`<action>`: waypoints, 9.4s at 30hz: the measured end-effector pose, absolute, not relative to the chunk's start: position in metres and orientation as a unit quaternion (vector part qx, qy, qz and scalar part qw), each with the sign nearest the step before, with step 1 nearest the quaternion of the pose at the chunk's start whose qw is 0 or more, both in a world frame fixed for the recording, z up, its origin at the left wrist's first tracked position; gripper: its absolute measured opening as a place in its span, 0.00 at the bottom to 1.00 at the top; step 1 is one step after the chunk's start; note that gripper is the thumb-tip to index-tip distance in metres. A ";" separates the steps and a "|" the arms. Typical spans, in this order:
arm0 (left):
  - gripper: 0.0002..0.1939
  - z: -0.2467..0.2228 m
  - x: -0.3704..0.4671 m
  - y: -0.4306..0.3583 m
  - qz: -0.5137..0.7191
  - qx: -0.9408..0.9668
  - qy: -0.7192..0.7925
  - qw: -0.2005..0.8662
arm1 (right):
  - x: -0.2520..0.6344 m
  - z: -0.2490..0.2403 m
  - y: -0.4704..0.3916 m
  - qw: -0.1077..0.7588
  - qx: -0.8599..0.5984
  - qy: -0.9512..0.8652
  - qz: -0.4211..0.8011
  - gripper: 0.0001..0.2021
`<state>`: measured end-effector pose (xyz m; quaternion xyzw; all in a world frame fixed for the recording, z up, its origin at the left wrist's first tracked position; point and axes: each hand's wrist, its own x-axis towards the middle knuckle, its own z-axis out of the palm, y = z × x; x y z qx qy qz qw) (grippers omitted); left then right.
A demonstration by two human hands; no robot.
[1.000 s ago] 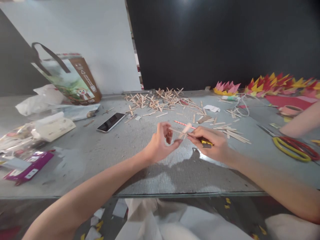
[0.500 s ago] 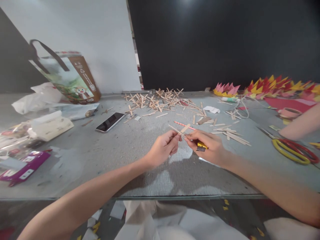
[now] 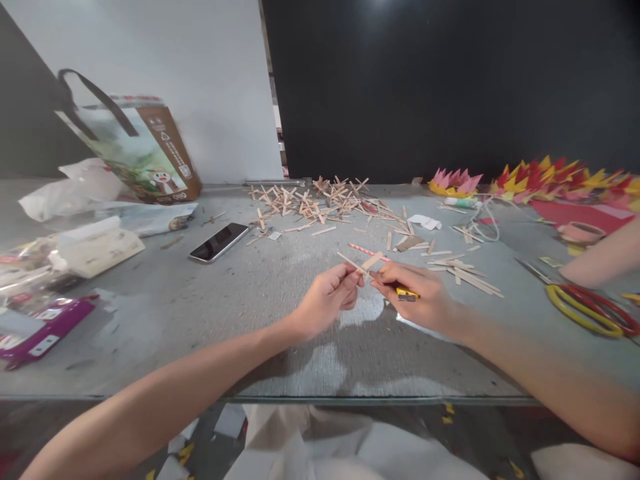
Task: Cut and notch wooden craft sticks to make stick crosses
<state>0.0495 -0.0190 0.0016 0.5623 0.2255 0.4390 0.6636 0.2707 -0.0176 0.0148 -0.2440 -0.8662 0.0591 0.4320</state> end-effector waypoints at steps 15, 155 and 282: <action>0.21 0.002 0.051 -0.017 0.427 0.565 0.230 0.668 | 0.277 0.028 -0.009 0.366 -0.212 -0.903 0.072 0.09; 0.30 0.019 0.011 0.002 0.347 0.882 0.217 0.234 | 0.282 0.009 -0.015 0.400 -0.228 -0.884 -0.083 0.07; 0.36 0.014 0.048 -0.025 0.437 0.609 0.267 0.606 | 0.289 0.013 -0.011 0.366 -0.202 -0.904 -0.089 0.14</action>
